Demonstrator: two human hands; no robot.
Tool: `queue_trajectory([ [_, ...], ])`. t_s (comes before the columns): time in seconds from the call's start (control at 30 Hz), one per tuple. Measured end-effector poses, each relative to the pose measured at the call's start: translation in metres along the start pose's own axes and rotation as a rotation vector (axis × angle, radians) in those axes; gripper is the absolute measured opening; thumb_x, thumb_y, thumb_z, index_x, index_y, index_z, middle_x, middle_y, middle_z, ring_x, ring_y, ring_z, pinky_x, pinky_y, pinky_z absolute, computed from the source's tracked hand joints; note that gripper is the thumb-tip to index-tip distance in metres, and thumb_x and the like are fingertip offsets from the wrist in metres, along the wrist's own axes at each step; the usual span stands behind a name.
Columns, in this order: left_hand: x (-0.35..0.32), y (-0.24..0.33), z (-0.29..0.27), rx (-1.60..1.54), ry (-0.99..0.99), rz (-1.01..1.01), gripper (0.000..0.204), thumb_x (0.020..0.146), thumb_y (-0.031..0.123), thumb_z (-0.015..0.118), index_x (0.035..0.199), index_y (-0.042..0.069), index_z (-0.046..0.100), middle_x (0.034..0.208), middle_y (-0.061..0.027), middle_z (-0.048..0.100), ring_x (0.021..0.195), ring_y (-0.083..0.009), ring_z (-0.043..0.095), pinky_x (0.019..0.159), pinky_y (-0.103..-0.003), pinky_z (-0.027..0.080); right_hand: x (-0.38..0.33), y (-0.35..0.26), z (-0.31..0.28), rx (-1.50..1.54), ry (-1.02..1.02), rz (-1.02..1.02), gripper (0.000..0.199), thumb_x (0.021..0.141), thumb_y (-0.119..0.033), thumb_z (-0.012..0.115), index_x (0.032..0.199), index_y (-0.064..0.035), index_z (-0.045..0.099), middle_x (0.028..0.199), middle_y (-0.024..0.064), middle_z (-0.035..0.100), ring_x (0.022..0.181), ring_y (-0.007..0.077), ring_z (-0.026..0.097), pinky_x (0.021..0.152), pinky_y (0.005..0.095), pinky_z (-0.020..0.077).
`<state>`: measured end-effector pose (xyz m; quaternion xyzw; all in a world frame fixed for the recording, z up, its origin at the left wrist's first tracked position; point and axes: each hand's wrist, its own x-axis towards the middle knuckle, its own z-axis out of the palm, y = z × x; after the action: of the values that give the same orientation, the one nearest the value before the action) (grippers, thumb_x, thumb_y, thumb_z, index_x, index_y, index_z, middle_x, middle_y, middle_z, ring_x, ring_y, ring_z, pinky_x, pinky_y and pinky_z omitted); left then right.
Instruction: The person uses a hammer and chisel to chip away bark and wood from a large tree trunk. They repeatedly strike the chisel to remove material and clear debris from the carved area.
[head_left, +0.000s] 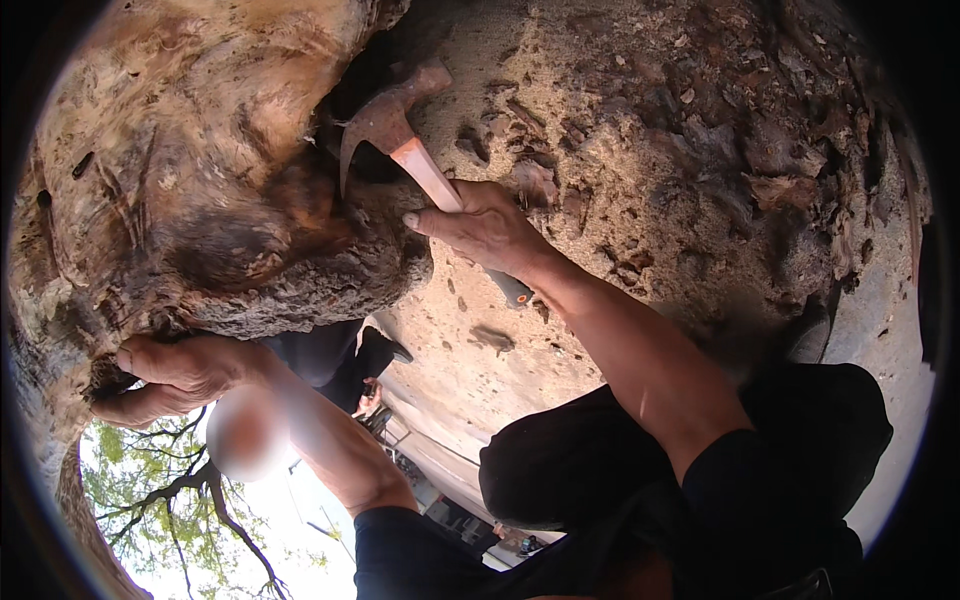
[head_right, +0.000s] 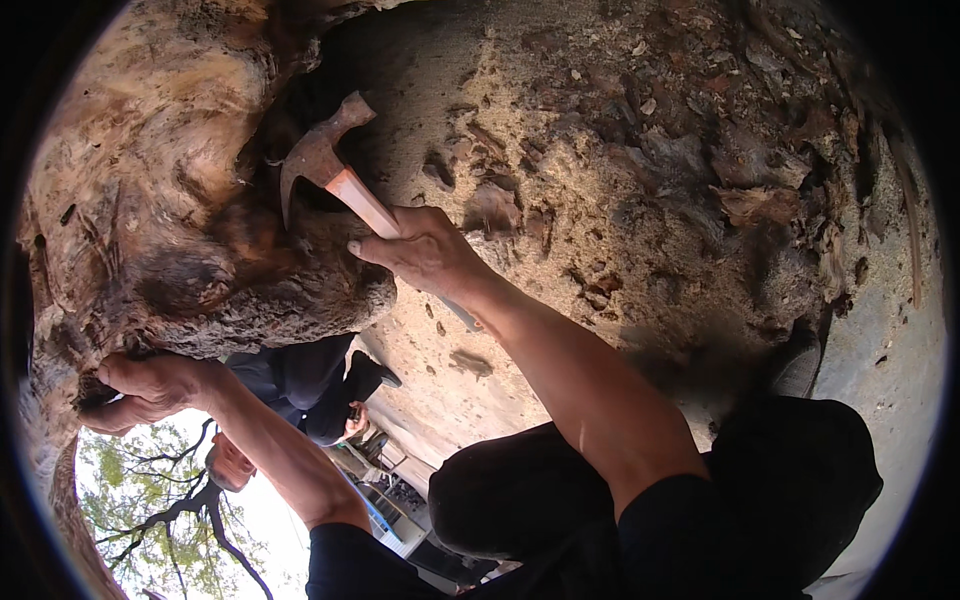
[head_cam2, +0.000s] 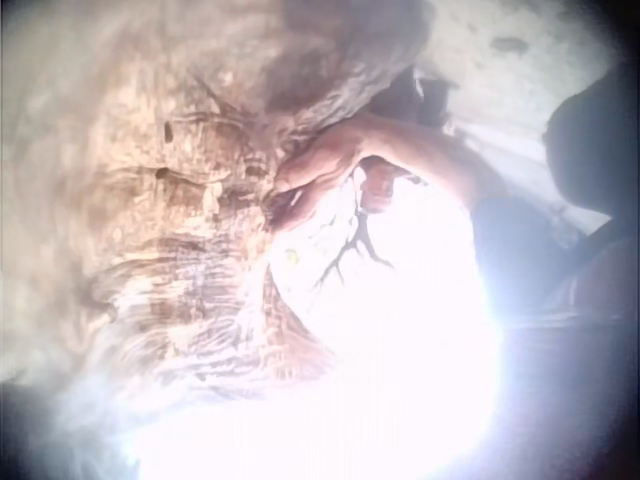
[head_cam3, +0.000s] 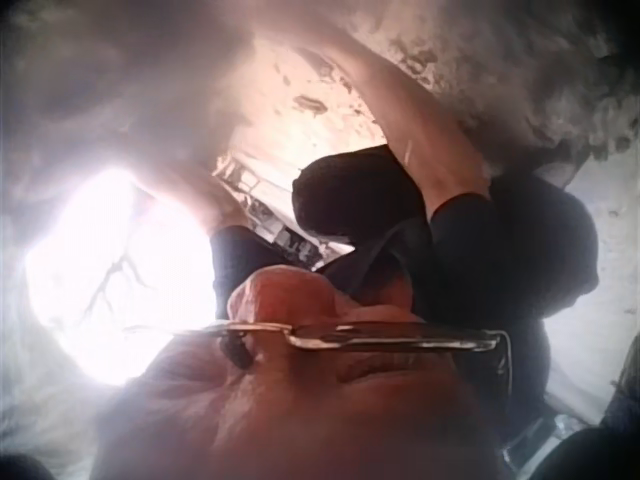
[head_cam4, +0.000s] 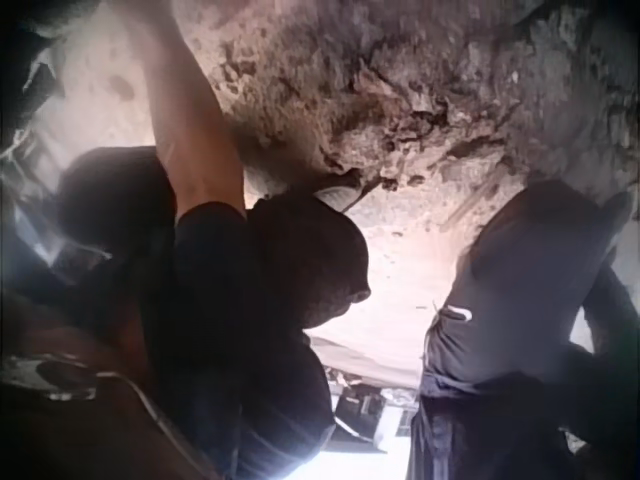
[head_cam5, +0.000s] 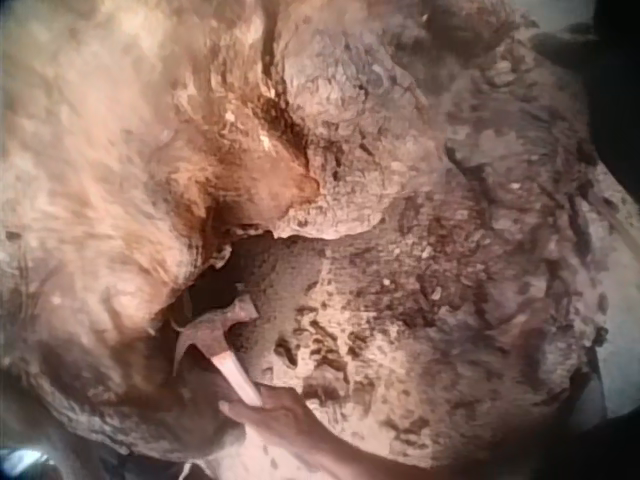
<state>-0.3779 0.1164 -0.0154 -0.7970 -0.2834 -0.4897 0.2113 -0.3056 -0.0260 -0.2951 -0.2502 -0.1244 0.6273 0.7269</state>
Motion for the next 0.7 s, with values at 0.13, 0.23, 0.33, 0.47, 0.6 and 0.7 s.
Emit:
queue_trajectory([
  [0.13, 0.004, -0.008, -0.010, 0.043, -0.024, 0.023, 0.082, 0.092, 0.038, 0.071, 0.157, 0.007, 0.030, 0.128, -0.0163, 0.046, 0.094, -0.0261, 0.060, 0.074, -0.045, 0.054, 0.001, 0.012, -0.001, -0.070, -0.019, -0.035, 0.028, 0.092, -0.029, 0.081, 0.083, -0.0050, 0.069, 0.060, -0.0008, 0.054, 0.054, 0.0101, 0.053, 0.050, 0.0305, 0.0436],
  [0.23, 0.001, 0.001, -0.005, 0.042, 0.006, 0.009, 0.083, 0.091, 0.039, 0.071, 0.157, 0.007, 0.031, 0.125, -0.0161, 0.050, 0.093, -0.0261, 0.061, 0.072, -0.044, 0.054, 0.008, 0.037, -0.003, -0.267, 0.009, 0.029, 0.023, 0.093, -0.027, 0.079, 0.089, -0.0053, 0.072, 0.061, 0.0019, 0.060, 0.054, 0.0107, 0.057, 0.050, 0.0317, 0.0467],
  [0.33, 0.005, -0.007, -0.001, 0.081, 0.021, 0.071, 0.085, 0.091, 0.038, 0.072, 0.157, 0.008, 0.029, 0.117, -0.0154, 0.054, 0.088, -0.0255, 0.061, 0.069, -0.042, 0.054, 0.023, 0.044, -0.007, -0.303, 0.033, -0.127, 0.019, 0.099, -0.020, 0.071, 0.092, -0.0026, 0.069, 0.067, 0.0013, 0.062, 0.064, 0.0102, 0.063, 0.056, 0.0297, 0.0519],
  [0.47, -0.008, 0.027, 0.012, 0.031, 0.069, -0.120, 0.084, 0.090, 0.030, 0.066, 0.158, 0.005, 0.024, 0.097, -0.0127, 0.058, 0.079, -0.0230, 0.059, 0.067, -0.041, 0.051, 0.024, 0.008, -0.019, -0.602, 0.020, -0.191, 0.012, 0.099, -0.014, 0.068, 0.095, -0.0029, 0.068, 0.072, 0.0057, 0.069, 0.070, 0.0131, 0.071, 0.061, 0.0316, 0.0583],
  [0.6, -0.004, 0.004, 0.011, -0.019, 0.042, 0.021, 0.086, 0.097, 0.042, 0.069, 0.157, -0.001, 0.026, 0.099, -0.0109, 0.059, 0.076, -0.0167, 0.054, 0.062, -0.032, 0.045, 0.034, -0.017, -0.053, -1.094, -0.014, -0.207, 0.011, 0.096, -0.016, 0.072, 0.095, -0.0054, 0.070, 0.065, 0.0078, 0.067, 0.054, 0.0141, 0.064, 0.049, 0.0327, 0.0538],
  [0.7, -0.004, 0.010, 0.008, 0.028, 0.014, 0.091, 0.078, 0.100, 0.039, 0.065, 0.156, -0.001, 0.028, 0.111, -0.0137, 0.050, 0.075, -0.0181, 0.053, 0.059, -0.033, 0.045, 0.005, -0.024, -0.064, -1.431, -0.192, 0.038, 0.016, 0.096, -0.020, 0.073, 0.094, -0.0042, 0.071, 0.065, 0.0059, 0.065, 0.050, 0.0124, 0.058, 0.044, 0.0330, 0.0500],
])
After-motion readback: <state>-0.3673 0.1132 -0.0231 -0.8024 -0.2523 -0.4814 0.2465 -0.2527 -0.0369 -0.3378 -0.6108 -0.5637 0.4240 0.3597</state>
